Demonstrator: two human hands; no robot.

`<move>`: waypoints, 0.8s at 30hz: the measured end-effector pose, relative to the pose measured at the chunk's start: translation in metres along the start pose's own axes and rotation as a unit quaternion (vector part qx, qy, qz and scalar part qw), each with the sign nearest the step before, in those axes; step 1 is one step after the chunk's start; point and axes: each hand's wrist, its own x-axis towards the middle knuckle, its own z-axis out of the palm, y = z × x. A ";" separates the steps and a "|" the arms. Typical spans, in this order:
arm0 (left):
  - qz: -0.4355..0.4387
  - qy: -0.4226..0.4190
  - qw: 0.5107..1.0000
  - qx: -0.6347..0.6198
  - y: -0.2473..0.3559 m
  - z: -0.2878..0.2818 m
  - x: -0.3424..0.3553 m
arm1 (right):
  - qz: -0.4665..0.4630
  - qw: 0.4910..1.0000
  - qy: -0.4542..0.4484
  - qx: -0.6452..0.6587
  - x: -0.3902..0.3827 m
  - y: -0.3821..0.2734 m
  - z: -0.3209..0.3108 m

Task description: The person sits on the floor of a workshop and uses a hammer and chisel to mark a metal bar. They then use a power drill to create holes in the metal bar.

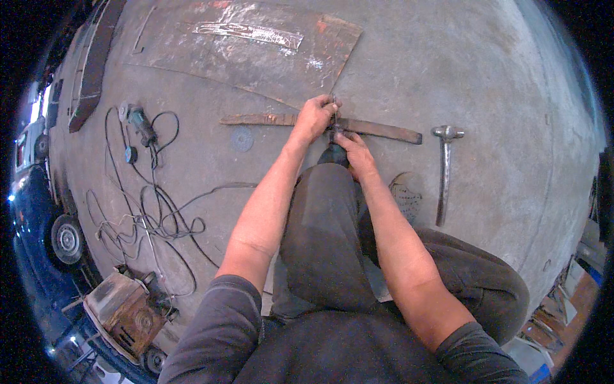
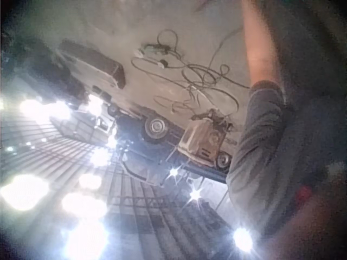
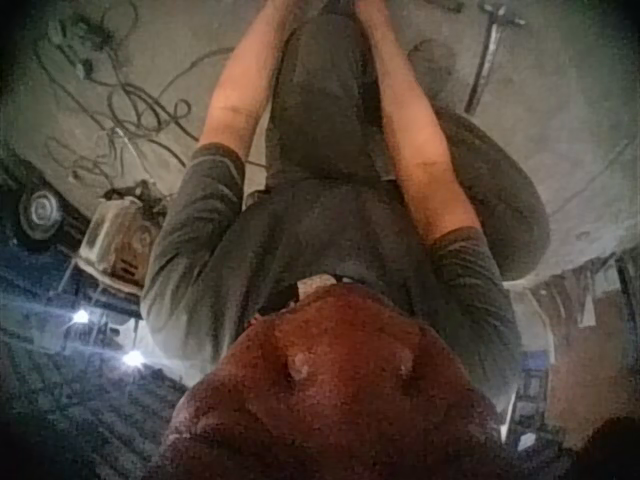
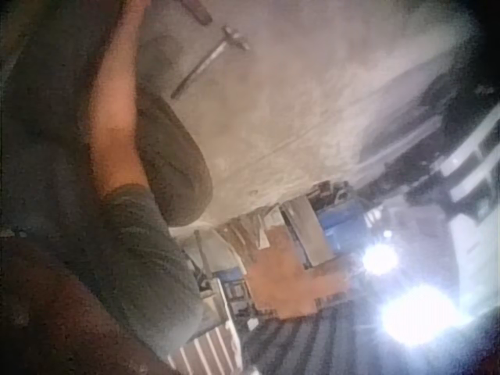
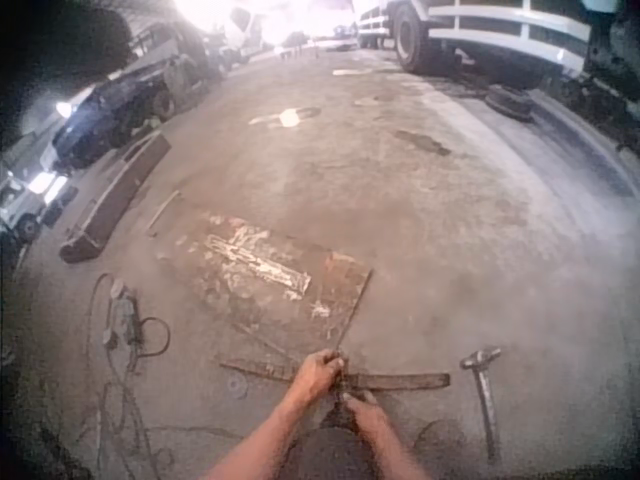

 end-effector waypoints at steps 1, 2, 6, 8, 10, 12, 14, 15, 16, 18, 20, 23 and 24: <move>0.007 -0.003 1.000 0.002 -0.001 -0.001 0.002 | 0.018 0.998 -0.025 0.063 0.000 0.000 -0.006; 0.014 -0.006 1.000 0.004 -0.001 0.000 0.003 | 0.000 0.999 -0.006 0.048 0.005 0.003 -0.009; 0.025 0.001 0.999 0.028 -0.001 0.003 0.002 | -0.049 0.986 0.064 -0.144 -0.003 -0.005 0.002; 0.027 0.008 0.999 0.030 -0.004 -0.002 -0.001 | -0.050 0.968 0.074 -0.234 -0.022 -0.026 0.021; 0.010 -0.003 0.999 0.041 0.001 0.002 0.002 | -0.039 0.964 0.086 -0.250 -0.023 -0.031 0.017; 0.010 -0.007 0.999 0.049 0.000 0.003 0.005 | -0.047 0.963 0.082 -0.252 -0.021 -0.032 0.015; 0.027 -0.003 0.998 0.054 -0.006 0.002 0.009 | -0.032 0.978 0.052 -0.199 -0.017 -0.031 0.012; 0.023 -0.005 0.999 0.049 -0.008 0.001 0.011 | -0.010 0.989 0.026 -0.144 -0.016 -0.029 0.009; 0.020 -0.007 0.999 0.043 -0.010 0.000 0.013 | 0.012 0.996 0.001 -0.089 -0.015 -0.027 0.006; 0.017 0.001 0.999 0.041 -0.014 0.001 0.013 | 0.022 0.998 -0.057 -0.031 -0.010 -0.022 -0.001; 0.025 0.014 0.999 0.046 -0.010 0.007 0.014 | -0.004 0.998 -0.053 -0.021 0.000 -0.009 -0.011; 0.046 0.012 0.996 0.077 -0.007 0.011 0.022 | -0.061 0.991 0.031 -0.113 0.010 0.001 -0.007; 0.024 0.009 0.998 0.061 -0.017 0.004 0.017 | -0.048 0.983 0.052 -0.167 -0.003 -0.007 0.009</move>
